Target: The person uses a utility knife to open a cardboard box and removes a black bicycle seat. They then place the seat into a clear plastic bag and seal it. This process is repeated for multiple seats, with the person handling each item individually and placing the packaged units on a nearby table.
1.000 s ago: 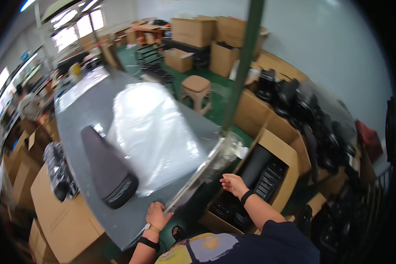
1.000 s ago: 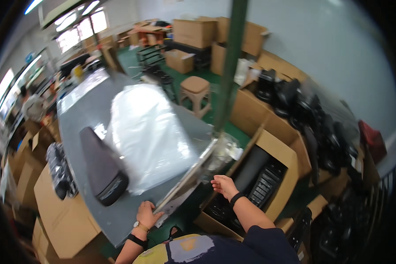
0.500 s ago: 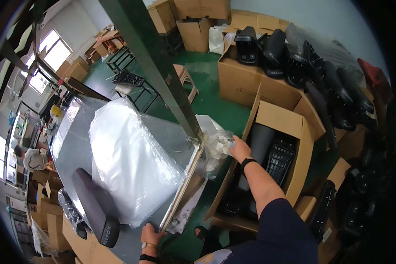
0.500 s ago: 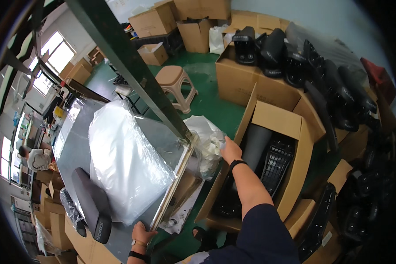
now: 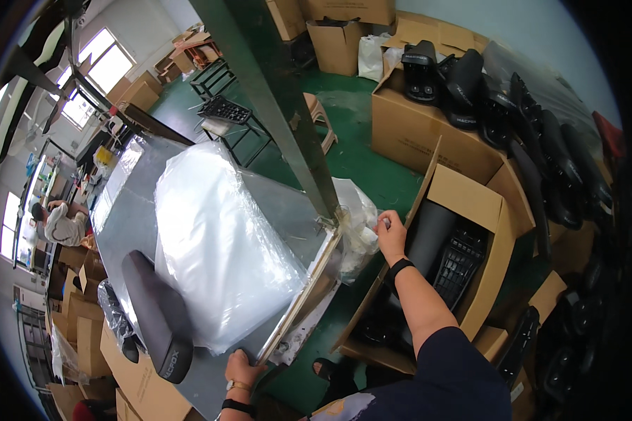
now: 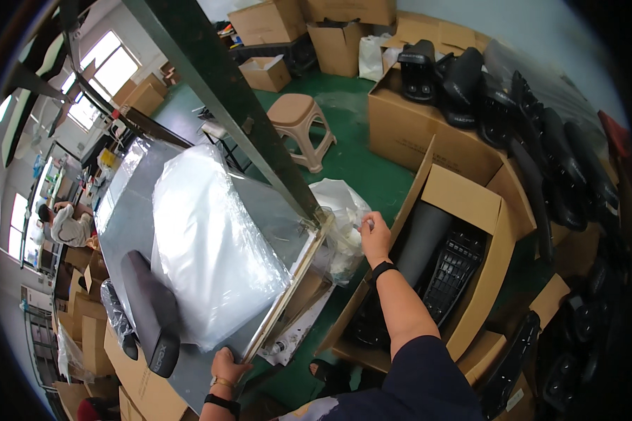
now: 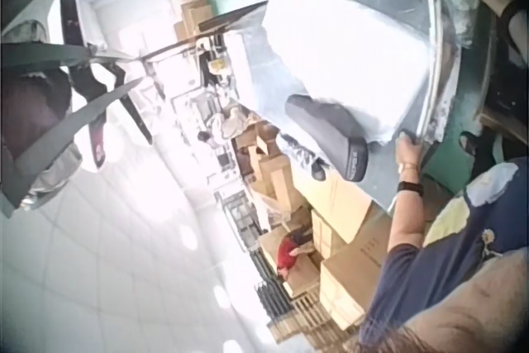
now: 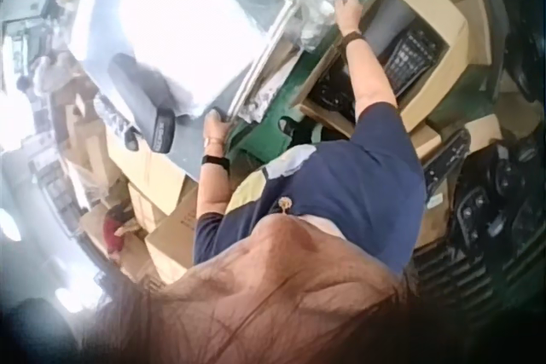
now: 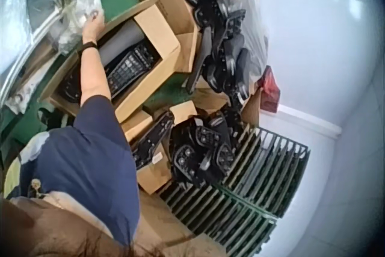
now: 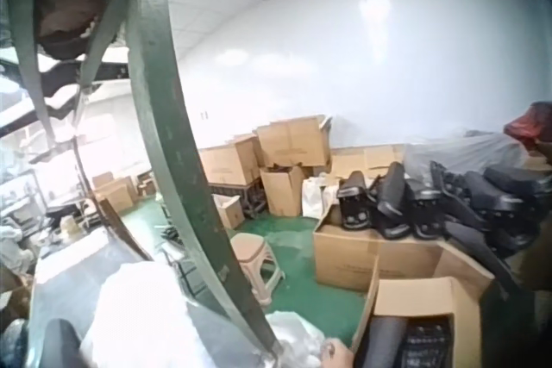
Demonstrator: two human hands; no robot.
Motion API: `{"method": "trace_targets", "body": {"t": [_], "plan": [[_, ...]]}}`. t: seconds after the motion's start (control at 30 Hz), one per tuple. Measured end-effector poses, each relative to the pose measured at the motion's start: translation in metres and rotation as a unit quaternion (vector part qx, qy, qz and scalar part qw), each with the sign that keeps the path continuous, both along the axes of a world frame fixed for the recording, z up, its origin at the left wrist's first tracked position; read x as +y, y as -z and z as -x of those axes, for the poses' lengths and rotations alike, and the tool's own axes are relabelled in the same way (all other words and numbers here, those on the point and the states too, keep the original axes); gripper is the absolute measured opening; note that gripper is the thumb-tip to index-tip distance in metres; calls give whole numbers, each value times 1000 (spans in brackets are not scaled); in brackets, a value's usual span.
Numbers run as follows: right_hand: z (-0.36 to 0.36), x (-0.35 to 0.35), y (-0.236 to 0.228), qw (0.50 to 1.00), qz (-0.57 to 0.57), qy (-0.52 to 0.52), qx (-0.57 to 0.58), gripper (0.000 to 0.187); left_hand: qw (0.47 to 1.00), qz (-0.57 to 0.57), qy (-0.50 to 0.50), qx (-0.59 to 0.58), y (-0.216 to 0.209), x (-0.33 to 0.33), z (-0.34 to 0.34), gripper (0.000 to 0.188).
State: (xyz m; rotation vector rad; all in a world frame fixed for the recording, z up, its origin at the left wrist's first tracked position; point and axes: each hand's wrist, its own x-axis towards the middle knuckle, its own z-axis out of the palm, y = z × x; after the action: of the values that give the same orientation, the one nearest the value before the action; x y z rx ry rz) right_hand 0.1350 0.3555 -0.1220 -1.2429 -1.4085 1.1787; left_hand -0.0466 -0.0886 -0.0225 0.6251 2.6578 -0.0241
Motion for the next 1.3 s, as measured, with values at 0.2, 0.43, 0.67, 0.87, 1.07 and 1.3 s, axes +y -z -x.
{"method": "trace_targets", "body": {"t": [0.2,0.43,0.67,0.87,1.07,1.3], "plan": [[23,-18,64,989,-65,-49,-122,15,1000,-8,17,-3,3,-4,0,54],[20,-3,61,882,-53,-302,-357,20,1000,-8,-4,-1,1,3,-7,50],[25,17,63,737,-8,-339,-585,25,999,-36,11,-34,-1,-3,-3,42],[14,32,122,945,18,-190,-265,21,999,-27,-19,-40,-9,2,-6,52],[-6,22,121,863,-157,-378,-296,27,998,-55,-33,-20,-1,-5,-11,48],[-13,-10,51,857,-165,-320,-369,29,997,-69,-37,-23,4,-9,-13,50]]}}
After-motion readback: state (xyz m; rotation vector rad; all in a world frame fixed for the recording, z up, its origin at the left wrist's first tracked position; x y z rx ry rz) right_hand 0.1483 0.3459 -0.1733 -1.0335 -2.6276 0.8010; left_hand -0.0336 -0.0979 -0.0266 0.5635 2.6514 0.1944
